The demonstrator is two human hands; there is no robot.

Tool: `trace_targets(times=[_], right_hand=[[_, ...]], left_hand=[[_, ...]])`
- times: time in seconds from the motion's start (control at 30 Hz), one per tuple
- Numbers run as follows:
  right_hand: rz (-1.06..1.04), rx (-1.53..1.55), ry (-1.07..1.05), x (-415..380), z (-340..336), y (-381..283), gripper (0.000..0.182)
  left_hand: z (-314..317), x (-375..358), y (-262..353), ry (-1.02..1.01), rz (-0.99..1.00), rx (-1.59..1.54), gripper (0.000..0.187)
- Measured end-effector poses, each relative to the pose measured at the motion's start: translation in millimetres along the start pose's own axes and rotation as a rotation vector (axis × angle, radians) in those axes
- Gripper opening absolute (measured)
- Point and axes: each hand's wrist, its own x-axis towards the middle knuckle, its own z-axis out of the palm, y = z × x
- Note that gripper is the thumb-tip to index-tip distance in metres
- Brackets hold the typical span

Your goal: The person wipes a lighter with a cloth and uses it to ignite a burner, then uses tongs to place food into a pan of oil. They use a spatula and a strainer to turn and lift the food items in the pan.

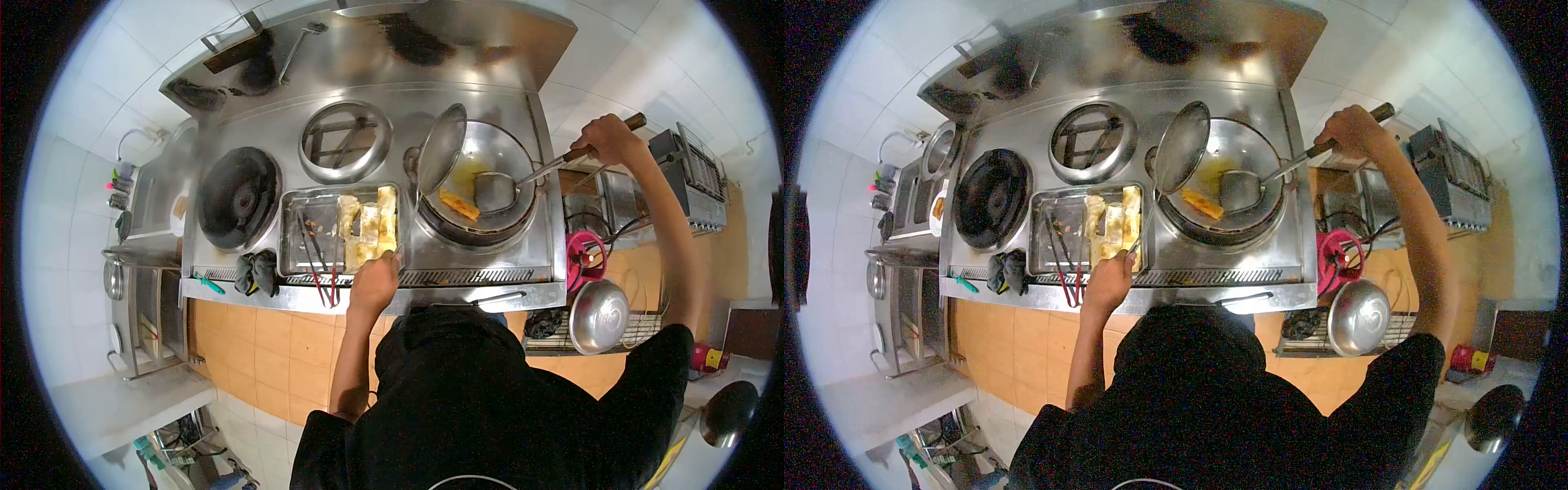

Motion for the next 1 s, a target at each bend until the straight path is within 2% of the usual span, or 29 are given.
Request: trace_targets(times=[0.07,0.13,0.17,0.2,0.3,0.33,0.4,0.43,0.47,0.53,0.73,0.87,1.0], right_hand=[[0.020,-0.028,0.018,-10.8,-4.1,-9.1,0.031],[0.138,-0.035,0.025,-26.7,-10.5,-21.2,0.028],[0.131,0.017,0.117,-36.0,0.8,-20.2,0.032],[0.134,0.021,0.115,-43.0,1.5,-25.7,0.032],[0.343,0.126,0.117,-76.2,-15.9,-52.7,0.031],[0.355,0.136,0.106,-87.0,-8.8,-61.0,0.031],[0.448,0.213,0.342,-105.6,15.3,-73.6,0.031],[0.487,0.292,0.391,-112.7,46.1,-74.8,0.032],[0.498,0.293,0.384,-116.9,59.5,-83.7,0.032],[0.702,0.410,0.287,-128.2,78.8,-102.7,0.029],[0.817,0.552,0.310,-122.8,103.2,-154.9,0.027],[0.792,0.491,0.375,-115.9,147.6,-161.8,0.027],[0.775,0.579,0.426,-110.3,149.4,-163.1,0.036]], left_hand=[[2.5,0.3,-1.7,0.027,0.020,-0.050,0.040],[2.3,-0.4,-1.8,0.030,0.022,-0.040,0.039],[2.5,-0.8,-1.5,0.028,0.025,-0.033,0.038],[1.5,-0.6,-0.8,0.024,0.028,-0.031,0.038],[-2.9,0.1,3.2,0.004,0.043,-0.043,0.037],[-4.3,0.9,4.5,0.007,0.048,-0.044,0.037],[-4.4,3.2,4.9,-0.006,0.068,-0.041,0.037],[-4.0,4.5,4.2,0.000,0.068,-0.061,0.037],[-2.7,5.5,3.8,0.008,0.066,-0.084,0.037],[0.1,6.8,3.8,0.010,0.073,-0.084,0.037],[12.7,8.4,10.5,0.019,0.069,-0.192,0.036],[35.3,13.5,18.0,0.046,0.037,-0.185,0.036],[43.1,12.6,32.7,0.146,0.087,-0.193,0.034]])
